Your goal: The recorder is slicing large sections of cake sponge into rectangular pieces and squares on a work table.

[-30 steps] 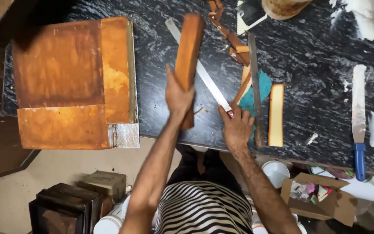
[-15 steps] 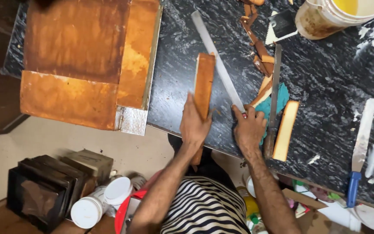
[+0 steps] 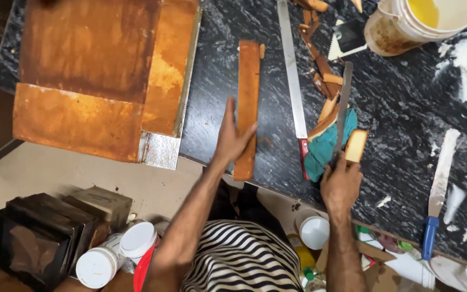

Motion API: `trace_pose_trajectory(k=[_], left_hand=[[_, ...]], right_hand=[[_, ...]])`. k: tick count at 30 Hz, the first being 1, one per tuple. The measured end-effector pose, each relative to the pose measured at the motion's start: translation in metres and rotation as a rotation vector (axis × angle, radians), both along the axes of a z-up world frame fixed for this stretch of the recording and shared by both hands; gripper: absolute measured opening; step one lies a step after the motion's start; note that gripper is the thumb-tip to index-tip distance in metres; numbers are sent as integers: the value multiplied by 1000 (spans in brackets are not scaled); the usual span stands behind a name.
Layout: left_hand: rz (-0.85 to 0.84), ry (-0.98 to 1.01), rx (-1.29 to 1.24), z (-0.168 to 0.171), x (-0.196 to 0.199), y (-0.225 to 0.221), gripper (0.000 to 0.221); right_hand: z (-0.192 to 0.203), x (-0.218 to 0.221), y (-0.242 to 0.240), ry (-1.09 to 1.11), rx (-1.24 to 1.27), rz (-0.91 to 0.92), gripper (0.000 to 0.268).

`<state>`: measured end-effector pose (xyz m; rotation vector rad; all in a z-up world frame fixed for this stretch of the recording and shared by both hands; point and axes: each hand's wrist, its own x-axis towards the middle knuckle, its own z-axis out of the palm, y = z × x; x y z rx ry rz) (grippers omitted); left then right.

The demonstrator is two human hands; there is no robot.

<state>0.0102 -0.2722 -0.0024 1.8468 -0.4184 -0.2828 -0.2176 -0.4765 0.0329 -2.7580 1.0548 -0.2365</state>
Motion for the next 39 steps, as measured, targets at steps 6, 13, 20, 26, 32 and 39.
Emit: trace_pose_trajectory(k=[6,13,20,26,32,39], left_hand=[[-19,57,-93,-6,-58,-1,86],[8,-86,-55,-1,40,-48,76],[-31,-193,13,-46,113,-74,59],[-16,-282,128,-32,116,-79,48],[13,-237,81,-41,118,-82,37],[32,-231,19,-32,116,-81,27]], right_hand=[[-17,-12,-21,-19,107,-9,48],[72,35,42,-452,1111,-234,62],[72,76,85,-460,1070,-7,70],[49,105,118,-226,650,-17,31],[37,123,119,-43,537,42,31],[46,116,121,31,634,1,30]])
